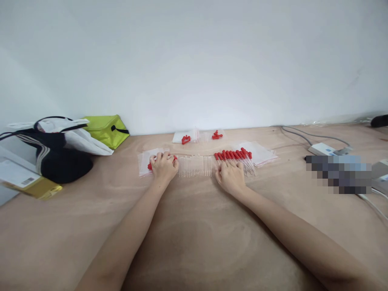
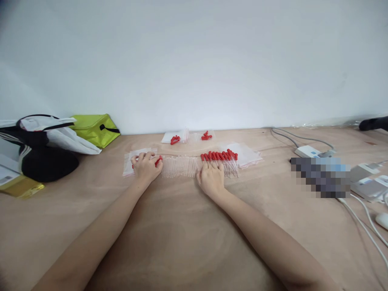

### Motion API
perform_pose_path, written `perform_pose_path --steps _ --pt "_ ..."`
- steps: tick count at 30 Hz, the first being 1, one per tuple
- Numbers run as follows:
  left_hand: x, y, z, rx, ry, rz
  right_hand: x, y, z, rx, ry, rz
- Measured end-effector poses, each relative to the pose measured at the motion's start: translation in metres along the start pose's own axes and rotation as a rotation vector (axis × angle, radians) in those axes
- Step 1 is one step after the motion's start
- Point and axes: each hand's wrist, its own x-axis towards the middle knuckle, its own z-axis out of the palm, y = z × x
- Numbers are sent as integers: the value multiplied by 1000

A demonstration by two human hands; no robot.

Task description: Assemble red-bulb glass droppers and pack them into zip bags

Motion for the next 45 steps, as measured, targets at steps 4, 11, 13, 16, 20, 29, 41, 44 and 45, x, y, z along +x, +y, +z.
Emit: perform_pose_path --steps 4,11,13,16,20,29,41,44,45 --pt "-8 1 -6 -89 50 57 -13 10 1 -7 29 -60" --pt "-48 17 -28 -410 -9 351 -27 31 9 222 38 -220" --pt "-59 20 -33 -512 -69 416 -28 34 12 343 15 -252" --pt "-67 24 -38 -650 -123 425 -29 33 13 452 -5 -282" --pt "-68 34 -38 -728 -208 332 -29 29 13 504 -24 -323" --pt "-63 52 -26 -745 -243 173 -31 25 18 484 -2 -332" --pt "-61 55 -28 -846 -263 150 -29 25 22 481 -50 -316" --pt "-61 55 -28 -861 -259 158 -28 24 21 469 -46 -329" --pt "-61 55 -28 -866 -256 159 -28 24 20 462 -45 -336"
